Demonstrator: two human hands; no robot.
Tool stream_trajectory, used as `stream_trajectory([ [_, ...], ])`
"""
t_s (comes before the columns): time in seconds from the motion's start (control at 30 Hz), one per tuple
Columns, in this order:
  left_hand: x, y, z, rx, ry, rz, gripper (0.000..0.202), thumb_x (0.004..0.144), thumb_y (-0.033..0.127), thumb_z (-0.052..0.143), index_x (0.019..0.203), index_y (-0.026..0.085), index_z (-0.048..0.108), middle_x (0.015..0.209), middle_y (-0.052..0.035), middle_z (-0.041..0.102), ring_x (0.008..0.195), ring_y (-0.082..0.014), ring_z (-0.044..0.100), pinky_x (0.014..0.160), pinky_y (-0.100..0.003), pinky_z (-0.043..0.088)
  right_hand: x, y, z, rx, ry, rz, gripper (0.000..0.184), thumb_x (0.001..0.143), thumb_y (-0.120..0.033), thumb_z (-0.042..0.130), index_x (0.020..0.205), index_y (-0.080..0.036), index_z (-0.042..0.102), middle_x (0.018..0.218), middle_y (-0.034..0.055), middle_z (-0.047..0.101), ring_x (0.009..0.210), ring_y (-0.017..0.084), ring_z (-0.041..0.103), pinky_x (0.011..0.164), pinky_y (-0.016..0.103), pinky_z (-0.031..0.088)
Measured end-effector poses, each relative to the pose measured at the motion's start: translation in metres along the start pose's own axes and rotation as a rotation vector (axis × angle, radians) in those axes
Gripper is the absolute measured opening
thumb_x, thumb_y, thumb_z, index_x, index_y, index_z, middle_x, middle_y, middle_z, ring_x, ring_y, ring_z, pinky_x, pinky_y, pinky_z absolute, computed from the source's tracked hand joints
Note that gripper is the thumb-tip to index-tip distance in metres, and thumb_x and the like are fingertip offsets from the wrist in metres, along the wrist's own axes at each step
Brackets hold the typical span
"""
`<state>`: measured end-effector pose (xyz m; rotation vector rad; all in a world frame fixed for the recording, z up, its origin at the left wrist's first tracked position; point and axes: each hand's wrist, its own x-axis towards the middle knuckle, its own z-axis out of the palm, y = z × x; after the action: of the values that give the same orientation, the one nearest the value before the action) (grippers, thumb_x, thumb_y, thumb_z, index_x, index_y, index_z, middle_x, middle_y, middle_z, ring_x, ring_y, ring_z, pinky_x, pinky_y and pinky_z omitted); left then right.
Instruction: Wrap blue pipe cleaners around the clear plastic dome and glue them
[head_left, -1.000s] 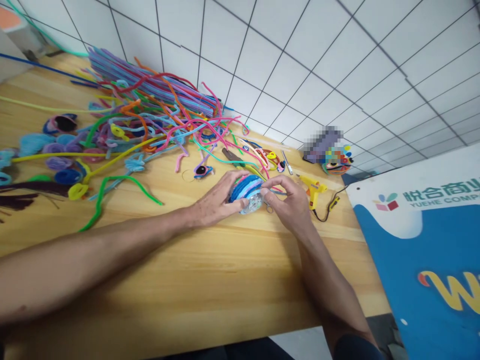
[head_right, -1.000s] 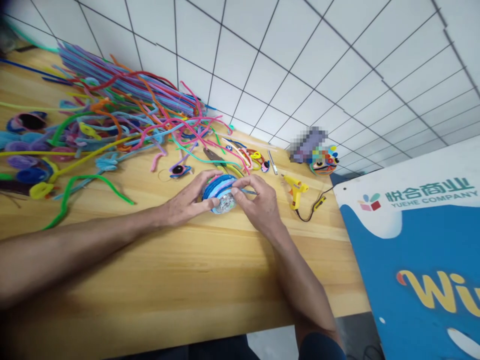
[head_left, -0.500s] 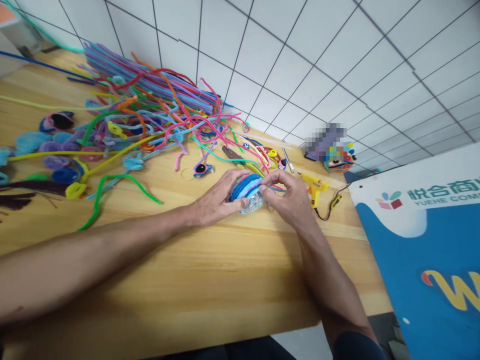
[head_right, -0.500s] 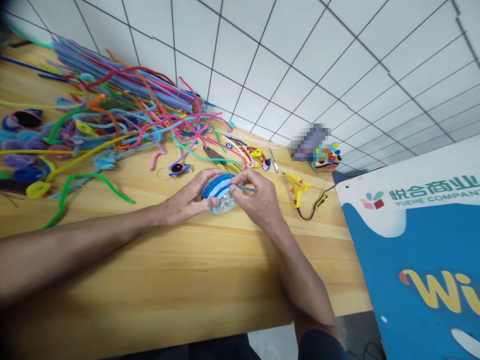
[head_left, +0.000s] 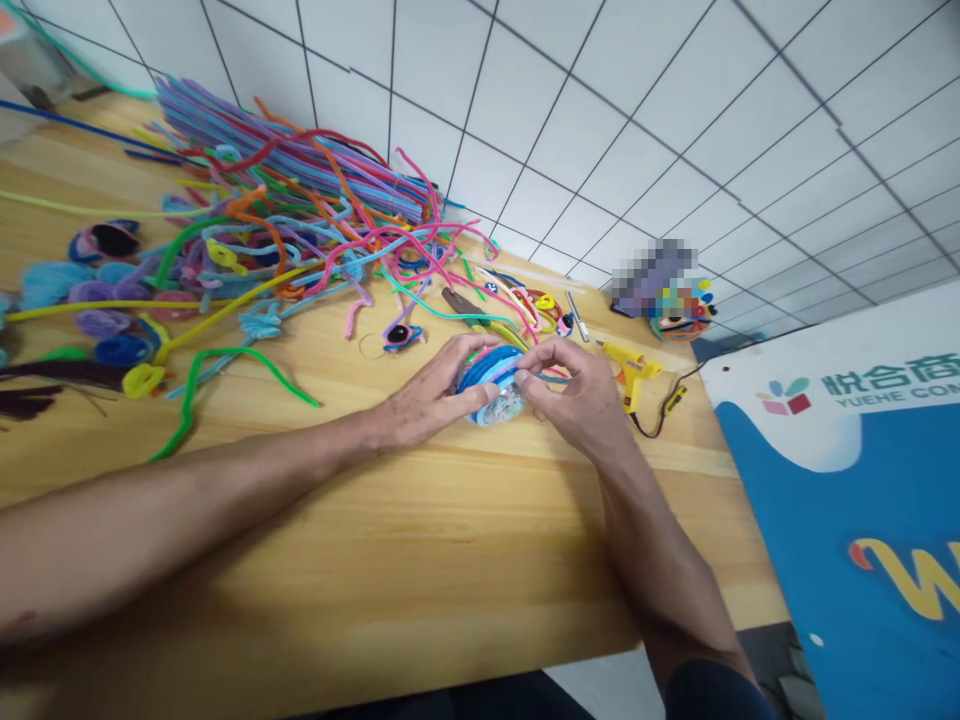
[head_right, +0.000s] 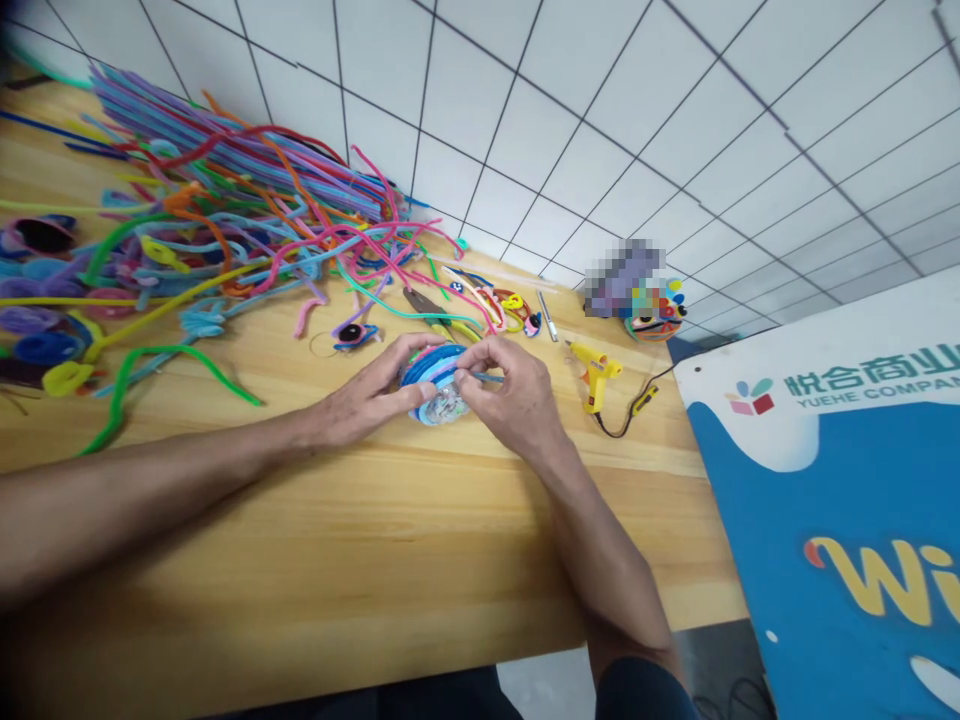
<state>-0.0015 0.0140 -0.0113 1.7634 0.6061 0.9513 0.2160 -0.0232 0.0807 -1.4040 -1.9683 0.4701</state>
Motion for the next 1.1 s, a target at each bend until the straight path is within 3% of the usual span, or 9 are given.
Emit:
stream_trajectory([
  [0.3,0.0017,0.0014,0.0038,-0.069,0.020,-0.025,0.059,0.099,0.054,0.074,0.146,0.027,0.051,0.148,-0.0111,0.060,0.140,-0.0333,0.061,0.120,-0.052,0.056,-0.0009,-0.0020,-0.0005,-0.034,-0.028,-0.012,0.005,0.087,-0.020,0.070,0.088,-0.024,0.072,0.082,-0.0003,0.074,0.077,0.018,0.070,0.075,0.032,0.057],
  [0.5,0.0004,-0.0014,0.0037,-0.079,-0.001,-0.026,0.063,0.098,0.053,0.074,0.149,0.026,0.048,0.150,-0.0115,0.059,0.136,-0.0335,0.062,0.116,-0.051,0.057,-0.0026,-0.0009,0.0002,-0.061,-0.013,-0.018,0.006,0.085,-0.020,0.071,0.088,-0.025,0.072,0.083,0.0002,0.073,0.080,0.019,0.069,0.077,0.033,0.055],
  [0.67,-0.0005,-0.0011,0.0012,-0.133,-0.040,-0.012,0.061,0.104,0.058,0.065,0.152,0.026,0.048,0.154,-0.0121,0.058,0.145,-0.0355,0.056,0.123,-0.053,0.049,-0.0020,0.0005,-0.0002,0.033,-0.027,0.041,0.003,0.086,-0.022,0.069,0.087,-0.024,0.072,0.081,-0.0006,0.071,0.079,0.018,0.068,0.077,0.033,0.054],
  [0.97,0.0007,-0.0012,0.0033,-0.066,-0.017,-0.020,0.061,0.098,0.046,0.074,0.150,0.027,0.048,0.146,-0.0110,0.061,0.129,-0.0304,0.064,0.104,-0.043,0.060,-0.0043,0.0013,0.0008,-0.001,-0.019,0.012,0.004,0.085,-0.022,0.069,0.088,-0.023,0.072,0.083,0.0007,0.072,0.079,0.019,0.068,0.077,0.034,0.053],
  [1.1,0.0005,0.0051,0.0028,-0.062,-0.020,-0.032,0.055,0.101,0.051,0.069,0.146,0.026,0.050,0.139,-0.0101,0.063,0.121,-0.0291,0.066,0.099,-0.044,0.060,-0.0056,-0.0003,0.0008,-0.035,-0.017,-0.022,0.005,0.086,-0.021,0.069,0.088,-0.024,0.072,0.083,0.0008,0.071,0.080,0.019,0.068,0.077,0.034,0.053],
])
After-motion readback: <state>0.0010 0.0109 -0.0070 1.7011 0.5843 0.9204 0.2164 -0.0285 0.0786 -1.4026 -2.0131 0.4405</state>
